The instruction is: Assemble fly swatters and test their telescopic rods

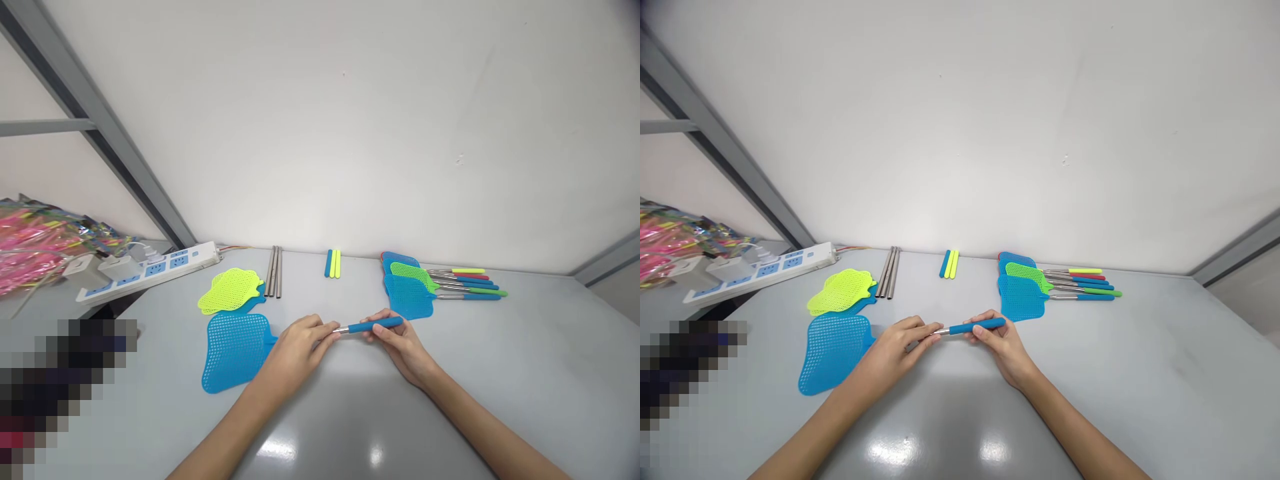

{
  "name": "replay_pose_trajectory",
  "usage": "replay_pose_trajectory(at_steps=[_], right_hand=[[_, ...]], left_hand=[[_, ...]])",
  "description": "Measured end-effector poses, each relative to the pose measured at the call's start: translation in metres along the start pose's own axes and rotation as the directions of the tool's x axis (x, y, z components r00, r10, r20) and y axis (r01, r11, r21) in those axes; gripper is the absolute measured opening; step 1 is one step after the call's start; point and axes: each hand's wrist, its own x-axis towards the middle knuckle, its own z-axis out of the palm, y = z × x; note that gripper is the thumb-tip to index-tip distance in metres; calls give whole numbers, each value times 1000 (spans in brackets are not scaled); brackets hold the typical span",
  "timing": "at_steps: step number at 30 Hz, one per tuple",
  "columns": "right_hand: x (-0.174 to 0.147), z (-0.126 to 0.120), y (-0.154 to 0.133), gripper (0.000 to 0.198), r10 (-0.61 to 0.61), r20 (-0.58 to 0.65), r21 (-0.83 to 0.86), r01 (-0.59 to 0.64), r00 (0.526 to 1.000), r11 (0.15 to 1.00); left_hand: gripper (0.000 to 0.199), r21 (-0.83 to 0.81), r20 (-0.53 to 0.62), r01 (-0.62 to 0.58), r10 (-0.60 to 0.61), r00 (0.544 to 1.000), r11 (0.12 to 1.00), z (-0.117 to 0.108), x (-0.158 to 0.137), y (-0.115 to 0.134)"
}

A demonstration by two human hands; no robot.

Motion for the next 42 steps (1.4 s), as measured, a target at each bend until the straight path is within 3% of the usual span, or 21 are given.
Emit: replay_pose_trajectory(at_steps=[5,14,21,26,36,42], right_hand=[[0,1,1,34,-43,-63,45,46,997,998],[8,-2,0,34,5,-232,327,73,973,942],[7,2,6,30,19,-136,212,10,990,977],[1,8,8,25,54,-46,154,-46,997,987],[-7,19,13,26,94,-22,196,-88,995,977],[-13,22,17,27,101,-9,226,-96,995,969]], left_hand=[[34,10,-7,-14,14,1000,1000,4,0,-1],[32,69,17,-49,48,999,996,5,-1,-1],[33,225,86,-124,108,990,966,27,-8,12],[38,332,57,-78,63,996,940,26,-10,16],[32,436,7,-51,53,999,899,33,-13,21],[28,418,-18,-56,70,997,907,39,-17,26]])
